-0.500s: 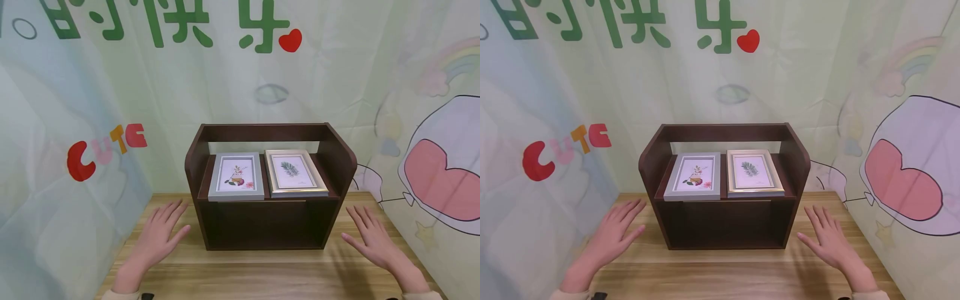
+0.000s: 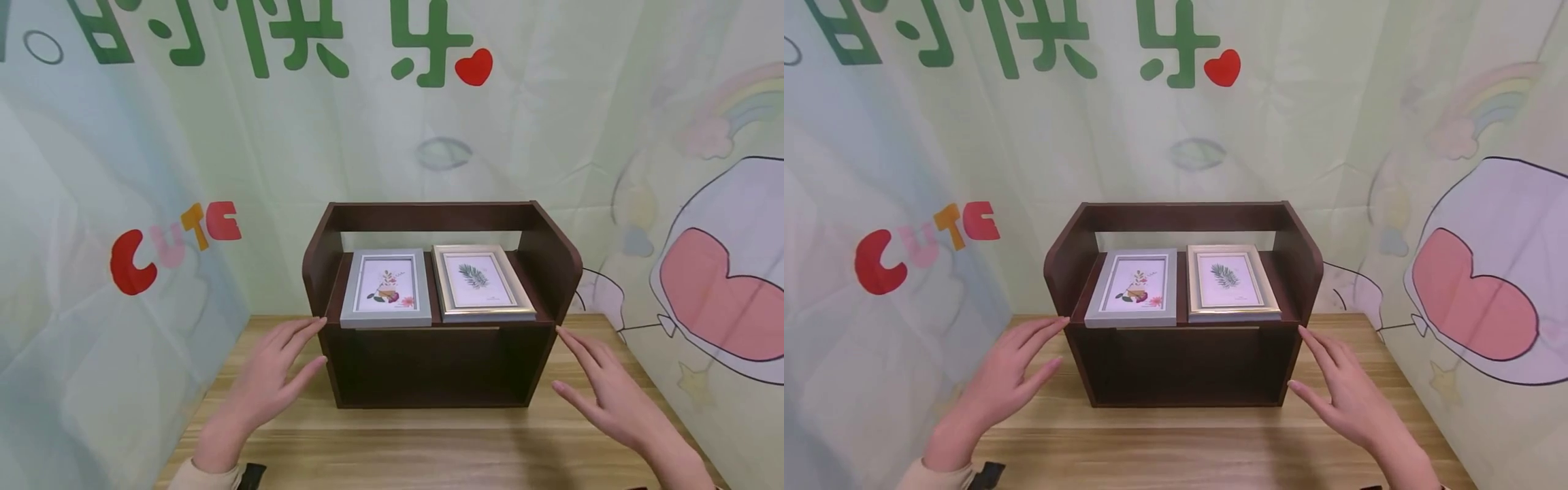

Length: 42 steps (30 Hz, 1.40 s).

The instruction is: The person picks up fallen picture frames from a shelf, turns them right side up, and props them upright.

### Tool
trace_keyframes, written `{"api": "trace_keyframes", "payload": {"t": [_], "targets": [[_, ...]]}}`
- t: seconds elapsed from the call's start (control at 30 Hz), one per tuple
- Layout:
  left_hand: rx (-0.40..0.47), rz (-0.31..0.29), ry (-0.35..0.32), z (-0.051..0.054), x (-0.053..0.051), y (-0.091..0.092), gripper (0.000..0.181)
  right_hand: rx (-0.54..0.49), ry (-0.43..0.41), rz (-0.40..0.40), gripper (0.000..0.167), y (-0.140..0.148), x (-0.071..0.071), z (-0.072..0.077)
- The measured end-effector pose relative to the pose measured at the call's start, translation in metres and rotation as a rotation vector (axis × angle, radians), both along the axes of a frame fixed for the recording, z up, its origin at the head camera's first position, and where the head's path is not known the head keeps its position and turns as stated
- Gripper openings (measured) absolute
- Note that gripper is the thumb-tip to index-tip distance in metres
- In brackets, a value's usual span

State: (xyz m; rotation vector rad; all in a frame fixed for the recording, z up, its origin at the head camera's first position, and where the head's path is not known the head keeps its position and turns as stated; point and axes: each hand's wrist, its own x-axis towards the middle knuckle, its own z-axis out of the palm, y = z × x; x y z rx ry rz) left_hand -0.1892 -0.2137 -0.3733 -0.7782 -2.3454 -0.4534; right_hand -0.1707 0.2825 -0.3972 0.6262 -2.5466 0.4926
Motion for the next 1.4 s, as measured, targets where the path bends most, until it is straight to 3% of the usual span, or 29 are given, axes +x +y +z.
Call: {"api": "trace_keyframes", "payload": {"t": [0.2, 0.37, 0.77, 1.13, 1.4], "targets": [[0.09, 0.015, -0.062, 0.007, -0.007, 0.023, 0.055, -0.058, 0.053, -0.009, 0.075, -0.03, -0.001, 0.021], [0.167, 0.012, -0.093, 0.013, -0.015, 0.044, 0.055, -0.113, 0.083, 0.003, 0.065, -0.054, -0.015, 0.034], [0.328, 0.135, -0.217, 0.029, -0.037, 0.073, 0.054, -0.291, 0.04, 0.109, 0.049, -0.107, -0.059, 0.056], [0.452, 0.258, -0.368, 0.04, -0.061, 0.085, 0.054, -0.421, -0.24, 0.073, 0.046, -0.152, -0.09, 0.077], [0.494, 0.361, -0.519, 0.045, -0.073, 0.092, 0.056, -0.369, -0.405, 0.022, 0.052, -0.176, -0.107, 0.087]]}}
